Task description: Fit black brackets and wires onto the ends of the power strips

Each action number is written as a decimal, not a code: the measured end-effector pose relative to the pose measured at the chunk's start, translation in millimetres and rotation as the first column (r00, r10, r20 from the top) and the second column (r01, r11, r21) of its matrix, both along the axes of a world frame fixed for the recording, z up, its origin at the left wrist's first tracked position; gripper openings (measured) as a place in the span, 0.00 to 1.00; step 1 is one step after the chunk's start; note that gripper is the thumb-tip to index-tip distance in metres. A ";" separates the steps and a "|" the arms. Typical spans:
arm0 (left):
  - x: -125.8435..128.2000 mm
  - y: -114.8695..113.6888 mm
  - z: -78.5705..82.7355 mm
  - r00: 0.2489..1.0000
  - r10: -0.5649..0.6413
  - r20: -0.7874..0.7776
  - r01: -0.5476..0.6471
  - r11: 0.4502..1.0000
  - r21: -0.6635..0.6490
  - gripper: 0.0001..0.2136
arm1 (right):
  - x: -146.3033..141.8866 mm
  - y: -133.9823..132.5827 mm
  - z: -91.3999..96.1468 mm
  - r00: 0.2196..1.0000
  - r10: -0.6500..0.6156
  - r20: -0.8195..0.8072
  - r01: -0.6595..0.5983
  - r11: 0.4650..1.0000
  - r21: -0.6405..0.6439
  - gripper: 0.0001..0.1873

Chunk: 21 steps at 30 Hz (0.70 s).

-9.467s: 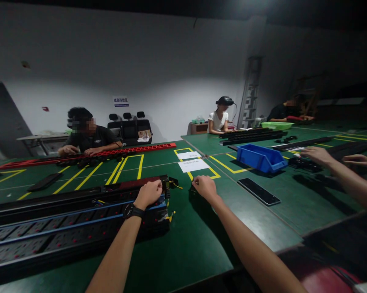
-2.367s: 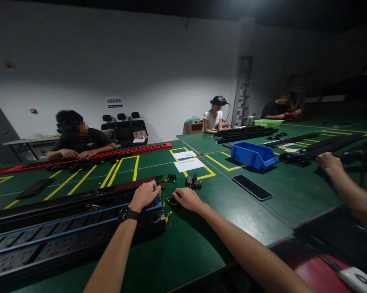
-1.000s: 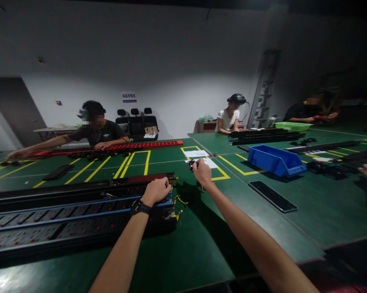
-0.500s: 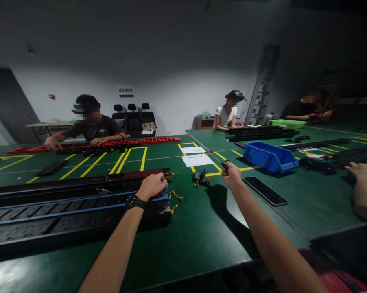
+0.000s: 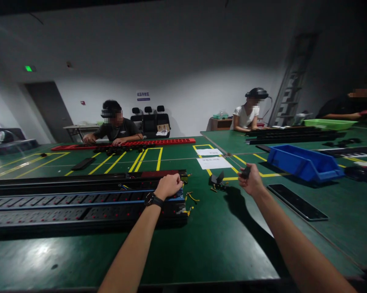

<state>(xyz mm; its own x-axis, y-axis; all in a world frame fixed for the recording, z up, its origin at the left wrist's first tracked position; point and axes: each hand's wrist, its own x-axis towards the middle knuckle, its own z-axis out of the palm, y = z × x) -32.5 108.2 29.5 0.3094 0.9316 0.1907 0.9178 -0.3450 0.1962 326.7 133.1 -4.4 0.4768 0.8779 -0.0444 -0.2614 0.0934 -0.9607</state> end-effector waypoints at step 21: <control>-3.0 9.0 -4.0 1.000 -0.020 0.012 0.020 1.000 0.014 0.12 | -6.2 1.4 0.8 0.991 0.119 -0.063 -0.104 0.973 0.204 0.19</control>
<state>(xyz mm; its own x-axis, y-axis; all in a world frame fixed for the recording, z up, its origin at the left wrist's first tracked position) -35.5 117.1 25.4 0.3255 0.9225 0.2077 0.9084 -0.3660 0.2022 320.5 134.5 -3.7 0.3773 0.9200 0.1061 -0.3510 0.2481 -0.9029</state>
